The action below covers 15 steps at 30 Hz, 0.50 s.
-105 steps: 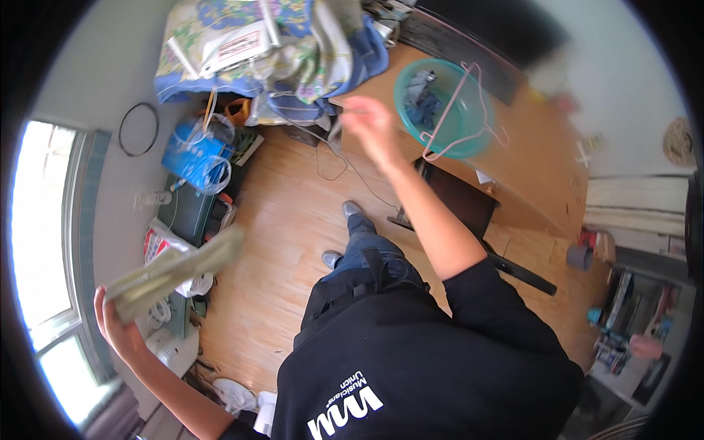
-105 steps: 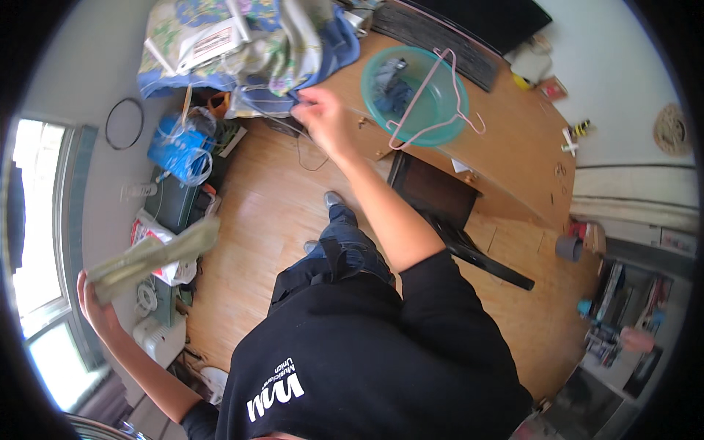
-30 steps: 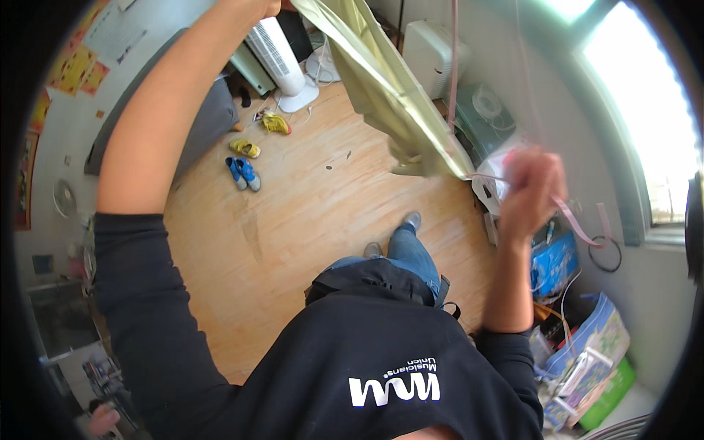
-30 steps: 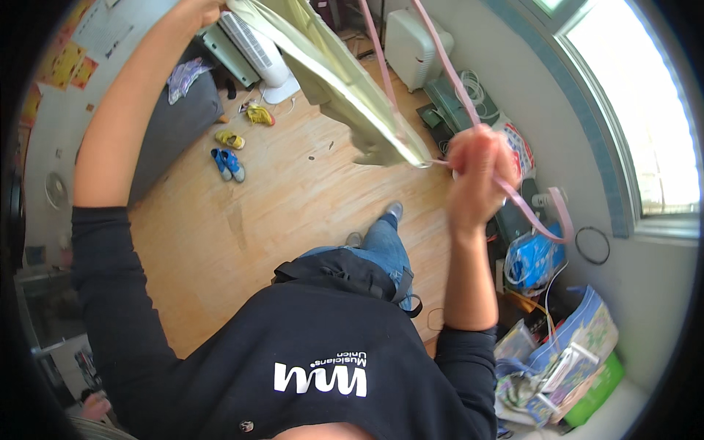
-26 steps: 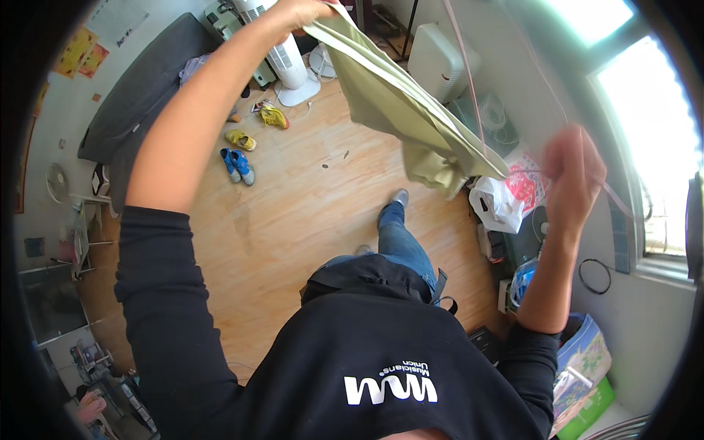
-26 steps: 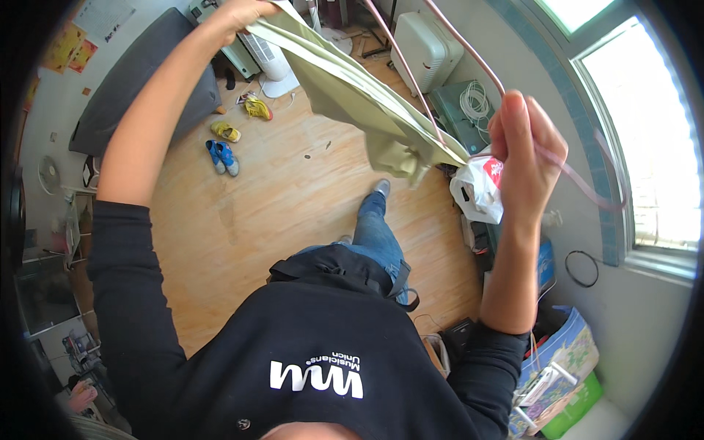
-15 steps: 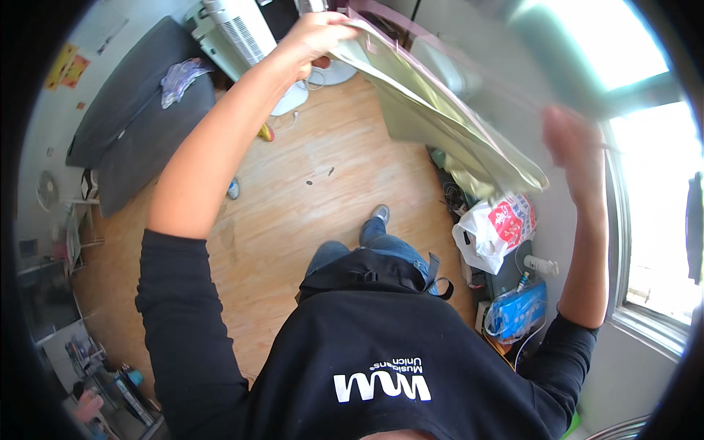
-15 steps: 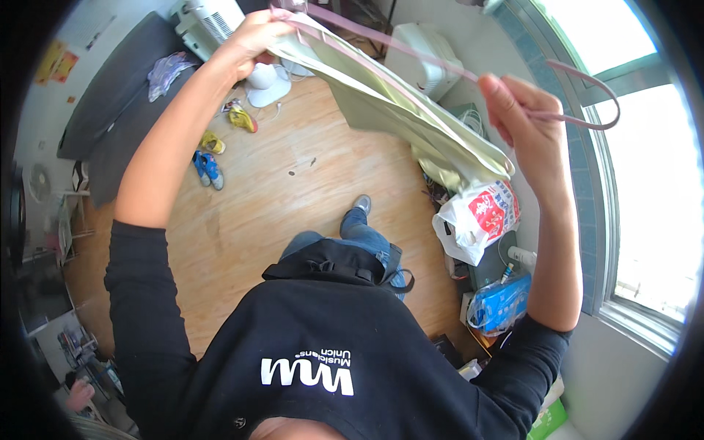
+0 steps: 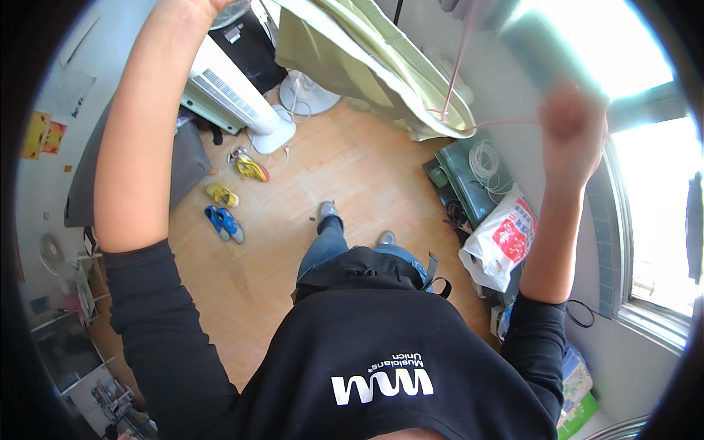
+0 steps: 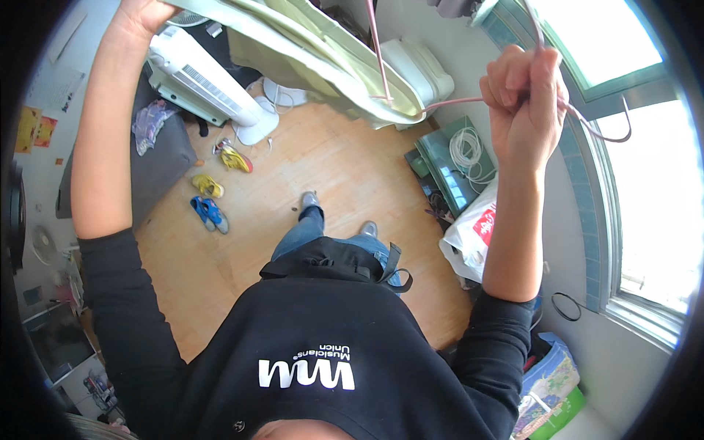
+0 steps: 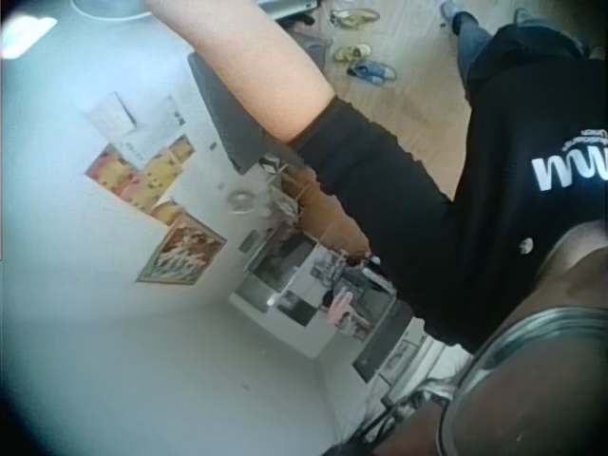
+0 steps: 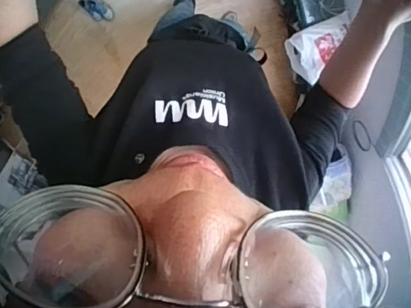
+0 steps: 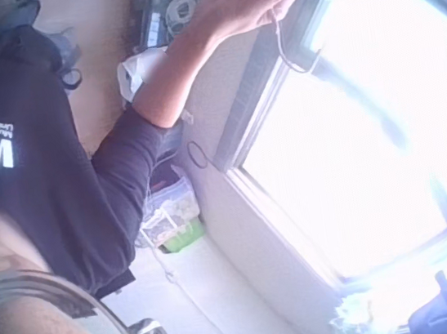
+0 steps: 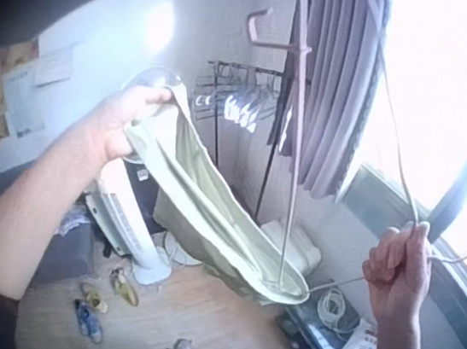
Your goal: The person repeatedly picks up small garments from a basin, places each on a hanger, and hangs them on a window-mounted drying rack. The items include light-colored undergarments and socks. The person handles each item one at a time and returns to the basin for the next piece.
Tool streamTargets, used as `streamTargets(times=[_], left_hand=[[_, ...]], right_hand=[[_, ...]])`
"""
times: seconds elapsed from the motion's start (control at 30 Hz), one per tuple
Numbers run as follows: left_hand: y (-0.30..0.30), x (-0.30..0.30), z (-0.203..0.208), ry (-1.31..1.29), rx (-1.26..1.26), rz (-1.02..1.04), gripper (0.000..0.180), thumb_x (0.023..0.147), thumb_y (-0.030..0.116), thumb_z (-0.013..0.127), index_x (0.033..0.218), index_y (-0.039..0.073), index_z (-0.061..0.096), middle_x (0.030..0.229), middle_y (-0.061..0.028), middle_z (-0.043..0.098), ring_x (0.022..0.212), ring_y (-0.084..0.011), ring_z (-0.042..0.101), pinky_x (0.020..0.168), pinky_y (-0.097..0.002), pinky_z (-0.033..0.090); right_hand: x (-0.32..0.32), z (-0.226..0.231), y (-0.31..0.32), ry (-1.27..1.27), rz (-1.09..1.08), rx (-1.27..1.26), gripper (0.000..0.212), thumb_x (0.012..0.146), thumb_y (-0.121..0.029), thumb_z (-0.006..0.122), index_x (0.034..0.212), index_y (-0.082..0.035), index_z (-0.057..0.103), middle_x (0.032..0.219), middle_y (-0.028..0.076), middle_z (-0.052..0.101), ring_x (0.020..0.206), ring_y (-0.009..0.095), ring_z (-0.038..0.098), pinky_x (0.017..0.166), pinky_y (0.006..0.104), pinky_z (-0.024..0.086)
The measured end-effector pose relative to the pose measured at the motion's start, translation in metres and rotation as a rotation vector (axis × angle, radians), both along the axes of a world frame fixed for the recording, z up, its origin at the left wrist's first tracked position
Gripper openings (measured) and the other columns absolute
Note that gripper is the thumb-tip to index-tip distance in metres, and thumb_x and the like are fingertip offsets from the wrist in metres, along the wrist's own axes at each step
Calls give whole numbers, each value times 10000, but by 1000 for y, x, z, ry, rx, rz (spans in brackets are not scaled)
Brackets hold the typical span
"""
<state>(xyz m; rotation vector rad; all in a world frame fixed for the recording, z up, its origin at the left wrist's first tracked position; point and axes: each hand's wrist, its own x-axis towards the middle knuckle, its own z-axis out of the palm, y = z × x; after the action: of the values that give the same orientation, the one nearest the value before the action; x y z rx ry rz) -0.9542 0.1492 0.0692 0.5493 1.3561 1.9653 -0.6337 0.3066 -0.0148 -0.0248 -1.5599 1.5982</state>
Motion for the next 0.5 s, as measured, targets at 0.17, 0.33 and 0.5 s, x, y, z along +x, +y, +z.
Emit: streamTargets(times=[0.17, 0.33, 0.5], left_hand=[[17, -23, 41, 36, 26, -152, 208, 927, 110, 378, 928, -41, 521, 802, -163, 603, 692, -247, 629, 646, -357, 566], [20, -52, 56, 2, 52, -324, 207, 929, 98, 359, 907, -44, 508, 787, -163, 589, 659, -250, 611, 625, -365, 559], [15, -82, 85, 135, 115, -208, 202, 926, 91, 368, 918, -63, 498, 799, -176, 582, 693, -269, 611, 642, -381, 558]], right_hand=[[-58, -33, -26, 295, -126, -209, 463, 950, -405, 397, 645, -58, 361, 555, 13, 308, 480, 96, 207, 439, 250, 160], [-119, -42, -56, 498, -124, -284, 476, 943, -437, 386, 643, -68, 362, 554, 6, 300, 481, 95, 197, 439, 244, 159], [-171, -44, -73, 511, -55, -387, 482, 940, -447, 381, 642, -69, 360, 546, 6, 301, 479, 96, 198, 434, 244, 162]])
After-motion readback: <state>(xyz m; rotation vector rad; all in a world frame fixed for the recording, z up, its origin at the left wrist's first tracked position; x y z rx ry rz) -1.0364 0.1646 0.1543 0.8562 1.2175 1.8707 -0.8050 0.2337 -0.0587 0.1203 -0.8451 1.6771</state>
